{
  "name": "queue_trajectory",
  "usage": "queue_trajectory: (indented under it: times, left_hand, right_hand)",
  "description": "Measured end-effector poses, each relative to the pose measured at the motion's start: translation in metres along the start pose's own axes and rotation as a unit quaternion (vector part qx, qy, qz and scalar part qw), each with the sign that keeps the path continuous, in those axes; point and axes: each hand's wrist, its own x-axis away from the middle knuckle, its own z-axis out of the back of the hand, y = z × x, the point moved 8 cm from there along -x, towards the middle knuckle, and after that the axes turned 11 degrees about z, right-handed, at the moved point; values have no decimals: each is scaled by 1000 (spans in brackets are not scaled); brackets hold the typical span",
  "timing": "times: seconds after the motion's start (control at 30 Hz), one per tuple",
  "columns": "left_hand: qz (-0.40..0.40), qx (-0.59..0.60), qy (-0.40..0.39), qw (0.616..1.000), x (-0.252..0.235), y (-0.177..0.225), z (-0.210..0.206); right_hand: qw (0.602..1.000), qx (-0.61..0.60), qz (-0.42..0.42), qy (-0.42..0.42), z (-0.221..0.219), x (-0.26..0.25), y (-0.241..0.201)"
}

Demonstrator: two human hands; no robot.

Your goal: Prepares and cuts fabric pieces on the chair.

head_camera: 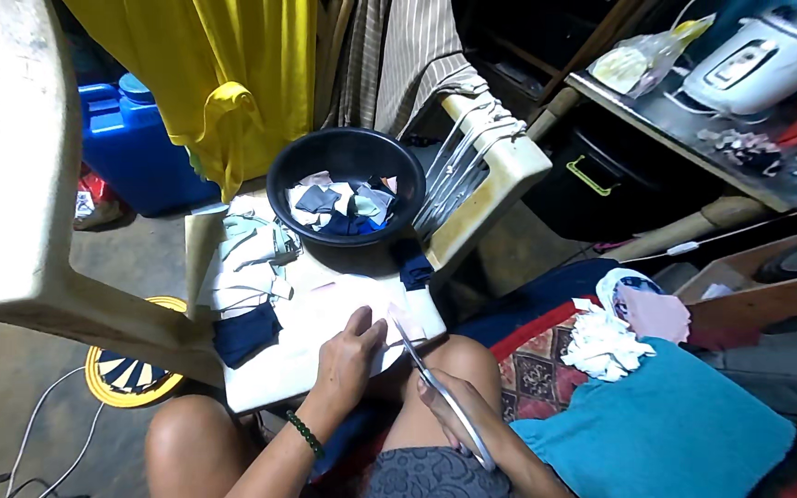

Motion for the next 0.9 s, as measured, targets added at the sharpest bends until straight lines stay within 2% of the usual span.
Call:
queue_trajectory:
  times: [0.37,0.5,0.63,0.77,0.9]
  left_hand:
    - [-1,-1,1,1000,0,0,0]
    - [1,2,0,1000,0,-1,-1]
    - [-3,1,10,1000,1,-1,-1]
    - [-1,3,6,1000,0,-1,0]
    - [-2,5,3,1000,1,0,-1]
  right_hand:
    - [1000,22,-6,-4,1,-5,0]
    - [999,32,3,31,3,-5,1]
    - [998,-8,-25,56,1,-5,8]
    - [999,-36,-26,21,0,-3,5]
    - [1000,-7,-14,-14,-1,-7,0]
